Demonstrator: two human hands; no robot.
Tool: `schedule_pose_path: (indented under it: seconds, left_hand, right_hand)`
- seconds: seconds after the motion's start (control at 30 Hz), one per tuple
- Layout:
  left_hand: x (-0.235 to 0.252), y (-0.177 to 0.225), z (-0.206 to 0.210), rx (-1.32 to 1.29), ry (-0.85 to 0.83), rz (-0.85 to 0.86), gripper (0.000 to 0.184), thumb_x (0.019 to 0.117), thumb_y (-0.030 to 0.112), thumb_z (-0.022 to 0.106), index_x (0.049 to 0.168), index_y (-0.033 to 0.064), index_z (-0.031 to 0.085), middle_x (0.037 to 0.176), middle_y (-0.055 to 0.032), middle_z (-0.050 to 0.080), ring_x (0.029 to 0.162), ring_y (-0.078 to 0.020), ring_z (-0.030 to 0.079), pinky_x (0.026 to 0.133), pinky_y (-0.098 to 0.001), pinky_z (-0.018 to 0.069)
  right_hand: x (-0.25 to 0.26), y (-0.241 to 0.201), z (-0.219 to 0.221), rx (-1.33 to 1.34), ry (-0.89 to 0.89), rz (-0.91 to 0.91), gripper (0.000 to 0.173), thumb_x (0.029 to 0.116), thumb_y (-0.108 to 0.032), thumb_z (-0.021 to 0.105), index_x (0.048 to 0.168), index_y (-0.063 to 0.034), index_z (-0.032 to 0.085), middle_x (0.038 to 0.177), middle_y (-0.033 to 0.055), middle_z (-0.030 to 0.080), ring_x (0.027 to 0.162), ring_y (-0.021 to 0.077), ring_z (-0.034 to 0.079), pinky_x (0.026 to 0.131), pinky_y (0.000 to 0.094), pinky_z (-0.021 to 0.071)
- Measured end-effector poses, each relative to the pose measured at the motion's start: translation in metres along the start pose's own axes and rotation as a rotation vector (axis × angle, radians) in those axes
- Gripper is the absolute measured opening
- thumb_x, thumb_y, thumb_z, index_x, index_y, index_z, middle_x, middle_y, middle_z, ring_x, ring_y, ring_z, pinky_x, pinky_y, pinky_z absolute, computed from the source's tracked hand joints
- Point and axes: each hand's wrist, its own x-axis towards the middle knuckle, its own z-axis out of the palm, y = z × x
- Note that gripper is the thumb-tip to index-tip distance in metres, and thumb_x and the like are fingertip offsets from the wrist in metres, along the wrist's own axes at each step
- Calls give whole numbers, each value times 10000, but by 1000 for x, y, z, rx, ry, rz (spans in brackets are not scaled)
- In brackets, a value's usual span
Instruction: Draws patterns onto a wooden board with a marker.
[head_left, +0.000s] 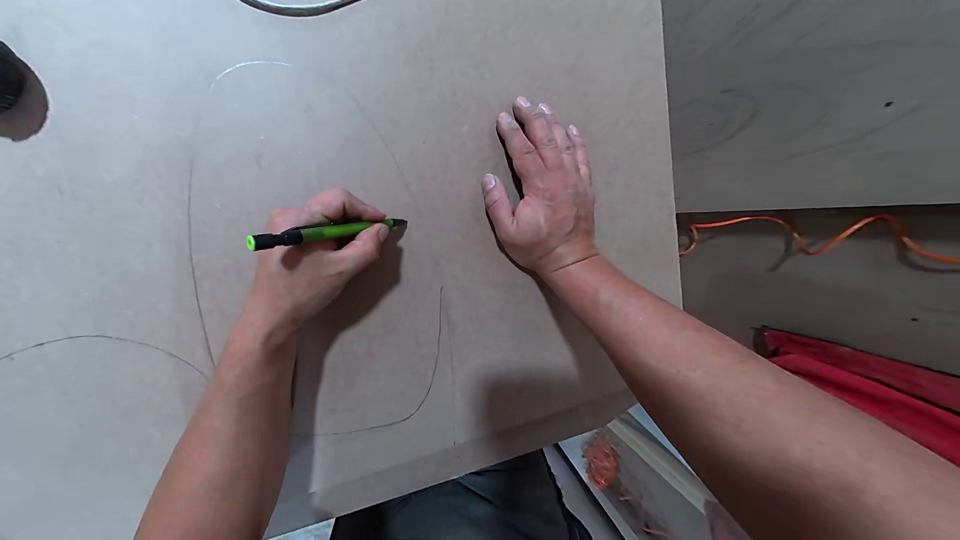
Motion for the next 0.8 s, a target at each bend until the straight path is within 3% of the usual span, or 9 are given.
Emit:
schedule_pose_path:
  seconds: [0.17, 0.23, 0.37, 0.43, 0.5, 0.67, 0.8]
  left_hand:
    - [5, -6, 6, -52, 88, 32, 116, 935, 100, 729, 1031, 38, 709, 887, -54, 767, 731, -153, 749, 630, -306, 659]
    - [4, -1, -1, -26, -3, -2, 94, 941, 128, 720, 1013, 69, 707, 866, -34, 755, 700, -135, 727, 605, -281, 633]
    - [13, 4, -18, 56, -291, 40, 71, 886, 165, 715, 929, 121, 750, 777, 38, 718, 585, -58, 618, 477, -202, 499]
    - [16, 3, -22, 54, -346, 51, 66, 870, 166, 717, 907, 119, 745, 759, 35, 714, 575, -58, 622, 465, -201, 505]
    - [18, 0, -24, 26, -286, 74, 79, 876, 177, 711, 909, 111, 738, 761, 21, 712, 570, -68, 615, 464, -206, 494]
    - [20, -13, -25, -33, -51, 152, 129, 919, 162, 710, 997, 59, 698, 878, -29, 742, 692, -105, 693, 594, -250, 589]
    - [20, -11, -29, -16, -102, 150, 106, 907, 166, 693, 961, 74, 698, 863, -26, 738, 677, -93, 678, 569, -232, 566]
  right_hand:
    - [1, 1, 1, -3, 13, -3, 644, 1020, -513, 379, 1593, -222, 420, 1679, 7, 336, 1568, 235, 258, 1266, 564, 179]
    - [1, 1, 0, -1, 5, 0, 648, 1019, -513, 376, 1594, -216, 417, 1678, 10, 338, 1567, 244, 260, 1265, 570, 179]
    - [0, 1, 0, -6, -5, 3, 640, 1022, -503, 375, 1588, -210, 427, 1674, 18, 344, 1565, 247, 266, 1265, 573, 182]
    - [0, 0, 0, -5, -7, 7, 642, 1024, -507, 374, 1591, -213, 423, 1679, 10, 335, 1568, 238, 259, 1269, 565, 176]
    - [3, 0, 0, 4, 0, 6, 644, 1020, -507, 378, 1590, -211, 425, 1680, 9, 333, 1568, 241, 258, 1271, 563, 175]
    - [1, 1, 0, -3, -13, 6, 640, 1022, -511, 377, 1593, -224, 421, 1681, 4, 331, 1568, 236, 257, 1270, 559, 178]
    - [1, 1, 0, 0, 1, 1, 643, 1024, -508, 375, 1593, -213, 419, 1681, 11, 330, 1571, 238, 250, 1271, 563, 167]
